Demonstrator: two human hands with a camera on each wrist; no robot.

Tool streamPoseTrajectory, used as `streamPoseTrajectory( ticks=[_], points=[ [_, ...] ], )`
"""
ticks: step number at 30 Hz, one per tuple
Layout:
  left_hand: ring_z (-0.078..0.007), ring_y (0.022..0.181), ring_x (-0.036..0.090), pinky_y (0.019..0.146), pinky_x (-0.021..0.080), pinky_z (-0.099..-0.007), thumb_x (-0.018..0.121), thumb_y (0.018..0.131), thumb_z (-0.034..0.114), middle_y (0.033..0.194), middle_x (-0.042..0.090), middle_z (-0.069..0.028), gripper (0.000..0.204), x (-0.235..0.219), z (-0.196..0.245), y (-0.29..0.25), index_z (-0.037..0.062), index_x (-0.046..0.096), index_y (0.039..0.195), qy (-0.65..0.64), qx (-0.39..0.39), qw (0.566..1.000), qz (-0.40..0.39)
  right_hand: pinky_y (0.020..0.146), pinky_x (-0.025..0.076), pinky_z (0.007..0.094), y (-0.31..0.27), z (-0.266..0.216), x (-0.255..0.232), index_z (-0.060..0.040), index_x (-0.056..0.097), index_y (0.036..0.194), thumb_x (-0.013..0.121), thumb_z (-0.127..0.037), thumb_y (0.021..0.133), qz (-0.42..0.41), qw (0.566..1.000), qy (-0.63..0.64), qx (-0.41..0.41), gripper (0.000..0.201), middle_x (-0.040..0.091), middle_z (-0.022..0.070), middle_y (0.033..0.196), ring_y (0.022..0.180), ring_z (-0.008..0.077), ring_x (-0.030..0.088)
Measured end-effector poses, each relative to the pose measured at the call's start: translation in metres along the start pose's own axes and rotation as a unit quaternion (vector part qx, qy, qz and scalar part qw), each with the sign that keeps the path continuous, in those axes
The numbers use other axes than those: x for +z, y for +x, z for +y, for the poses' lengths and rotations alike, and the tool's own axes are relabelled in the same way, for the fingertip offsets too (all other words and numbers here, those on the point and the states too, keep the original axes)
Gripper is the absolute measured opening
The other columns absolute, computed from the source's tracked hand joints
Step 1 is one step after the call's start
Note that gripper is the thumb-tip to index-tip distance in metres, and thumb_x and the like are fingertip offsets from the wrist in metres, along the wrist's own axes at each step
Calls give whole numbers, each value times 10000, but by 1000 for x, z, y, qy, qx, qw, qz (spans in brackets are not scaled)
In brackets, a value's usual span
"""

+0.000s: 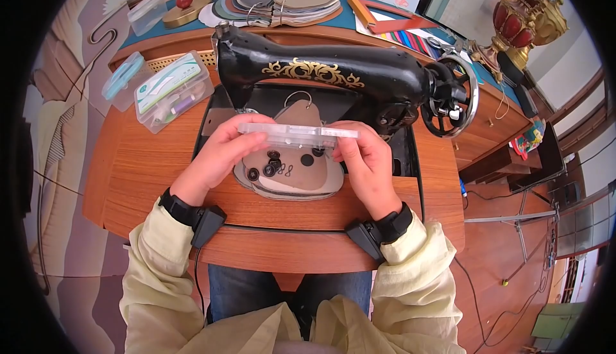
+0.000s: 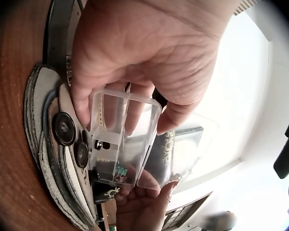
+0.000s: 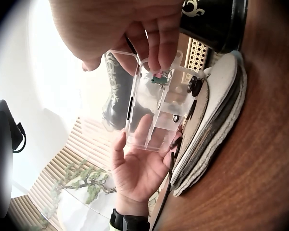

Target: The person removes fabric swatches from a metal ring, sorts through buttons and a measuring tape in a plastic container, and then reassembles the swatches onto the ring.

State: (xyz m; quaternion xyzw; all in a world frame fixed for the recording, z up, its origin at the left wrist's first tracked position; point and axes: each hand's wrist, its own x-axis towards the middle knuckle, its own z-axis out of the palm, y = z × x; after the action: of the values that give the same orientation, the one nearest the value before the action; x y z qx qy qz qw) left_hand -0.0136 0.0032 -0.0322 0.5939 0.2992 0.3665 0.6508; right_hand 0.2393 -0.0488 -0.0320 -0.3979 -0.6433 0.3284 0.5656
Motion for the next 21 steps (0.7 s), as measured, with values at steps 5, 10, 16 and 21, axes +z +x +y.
streamPoseTrajectory(
  ticks=[5, 10, 16, 21],
  points=[
    [-108, 1043, 571, 922, 434, -262, 610, 891, 106, 1110, 623, -15, 272, 3, 5, -2, 62, 601, 1159, 32, 30, 999, -4, 666, 484, 232, 0, -4, -1, 19, 664, 970, 526, -180, 983, -19, 1000, -9, -12, 242, 648, 106, 1016, 747, 104, 582],
    [-111, 1068, 556, 933, 423, -267, 620, 868, 102, 1125, 599, -12, 268, 4, 10, -3, 63, 620, 1133, 53, 51, 997, -7, 751, 495, 283, 1, -7, -3, 15, 674, 946, 530, -138, 961, -24, 999, -29, -24, 211, 667, 123, 999, 876, 167, 605],
    [-118, 1032, 565, 905, 445, -271, 628, 846, 37, 1098, 600, -22, 276, 7, 15, -5, 32, 624, 1122, 55, 113, 992, -10, 818, 490, 321, 2, -8, -3, 5, 680, 973, 533, -126, 947, -20, 995, -63, -80, 199, 678, 125, 1020, 964, 220, 618],
    [-150, 1111, 539, 964, 415, -294, 635, 822, 71, 1161, 576, -43, 309, 3, 11, -3, 39, 622, 1129, 89, 149, 985, -23, 825, 490, 319, 2, -9, -4, 2, 675, 1020, 539, -141, 946, -16, 991, -84, -99, 211, 678, 128, 1033, 982, 231, 620]
  ],
)
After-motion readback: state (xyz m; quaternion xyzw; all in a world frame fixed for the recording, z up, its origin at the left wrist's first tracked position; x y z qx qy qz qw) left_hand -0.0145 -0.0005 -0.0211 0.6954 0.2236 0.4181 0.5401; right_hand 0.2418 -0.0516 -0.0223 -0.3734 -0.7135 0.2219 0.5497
